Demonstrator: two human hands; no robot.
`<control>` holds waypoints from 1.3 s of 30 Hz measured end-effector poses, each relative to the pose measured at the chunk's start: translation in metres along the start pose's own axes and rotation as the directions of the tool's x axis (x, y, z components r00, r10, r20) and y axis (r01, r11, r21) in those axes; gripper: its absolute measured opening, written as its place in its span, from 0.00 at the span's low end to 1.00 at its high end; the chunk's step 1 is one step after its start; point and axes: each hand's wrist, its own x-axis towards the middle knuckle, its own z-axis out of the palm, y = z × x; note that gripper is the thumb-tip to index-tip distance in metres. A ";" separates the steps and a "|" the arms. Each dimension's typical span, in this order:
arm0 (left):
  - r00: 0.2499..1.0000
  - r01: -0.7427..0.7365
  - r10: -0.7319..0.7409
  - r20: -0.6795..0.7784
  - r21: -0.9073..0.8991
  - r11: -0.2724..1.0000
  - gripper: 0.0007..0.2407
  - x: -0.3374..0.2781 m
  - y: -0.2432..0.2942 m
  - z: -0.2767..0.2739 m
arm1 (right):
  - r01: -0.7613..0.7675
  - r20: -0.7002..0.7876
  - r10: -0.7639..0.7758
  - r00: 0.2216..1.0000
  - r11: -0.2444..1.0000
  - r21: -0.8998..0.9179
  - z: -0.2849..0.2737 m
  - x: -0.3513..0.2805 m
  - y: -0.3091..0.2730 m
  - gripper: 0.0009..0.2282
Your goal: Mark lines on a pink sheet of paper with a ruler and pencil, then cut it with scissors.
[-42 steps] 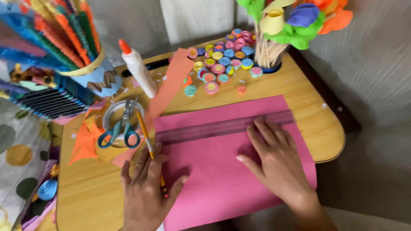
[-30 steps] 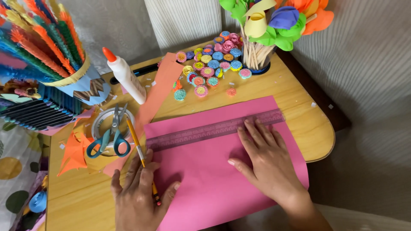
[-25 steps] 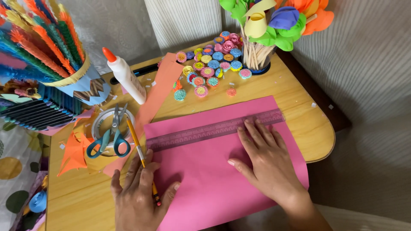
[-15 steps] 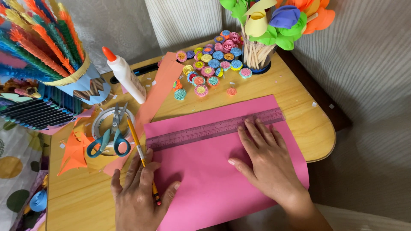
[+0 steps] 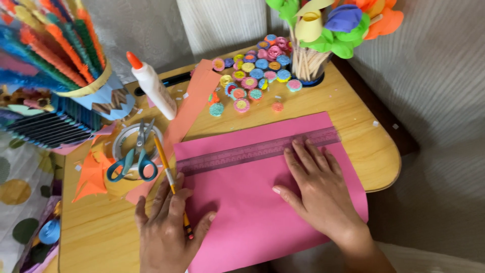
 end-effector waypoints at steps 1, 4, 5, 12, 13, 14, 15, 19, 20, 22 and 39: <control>1.000 0.008 -0.008 0.000 0.006 1.000 0.24 0.001 0.001 -0.002 | 0.008 0.001 -0.008 1.000 1.000 0.006 -0.001 0.000 0.000 0.33; 1.000 -0.021 0.021 -0.008 -0.032 0.999 0.23 0.005 0.002 -0.006 | 0.020 -0.001 -0.020 1.000 1.000 -0.017 0.000 -0.001 0.001 0.34; 1.000 -0.022 0.022 -0.002 -0.045 0.999 0.22 0.006 0.004 -0.009 | 0.007 0.011 -0.006 1.000 0.999 -0.035 0.002 -0.001 0.002 0.34; 1.000 0.004 -0.001 0.026 -0.105 0.994 0.22 0.010 0.010 -0.018 | 0.027 0.019 -0.027 0.999 0.999 -0.045 -0.001 -0.001 0.001 0.31; 1.000 0.013 -0.010 0.026 -0.100 0.995 0.22 0.010 0.010 -0.020 | 0.037 0.019 -0.036 0.999 0.999 -0.040 0.000 -0.001 0.001 0.31; 1.000 0.008 -0.005 0.029 -0.110 0.994 0.21 0.011 0.010 -0.021 | 0.035 0.022 -0.034 0.999 0.998 -0.047 0.000 -0.001 0.001 0.31; 0.999 0.002 0.002 0.033 -0.122 0.993 0.21 0.011 0.011 -0.021 | 0.031 0.026 -0.030 0.999 0.998 -0.056 0.001 -0.002 0.002 0.31; 0.999 0.012 -0.008 0.034 -0.132 0.991 0.21 0.009 0.011 -0.020 | 0.031 0.002 -0.031 1.000 0.997 -0.073 0.001 -0.002 0.000 0.29; 0.999 0.015 -0.010 0.035 -0.130 0.991 0.21 0.009 0.011 -0.020 | 0.031 -0.002 -0.031 1.000 0.997 -0.076 0.001 -0.002 0.000 0.29; 0.999 0.015 -0.011 0.035 -0.128 0.992 0.21 0.009 0.011 -0.020 | 0.030 -0.007 -0.031 1.000 0.996 -0.080 0.001 -0.002 0.000 0.29; 0.998 0.027 -0.021 0.053 -0.121 0.992 0.22 0.008 0.011 -0.019 | 0.034 -0.005 -0.035 0.999 0.997 -0.071 0.000 -0.002 -0.001 0.29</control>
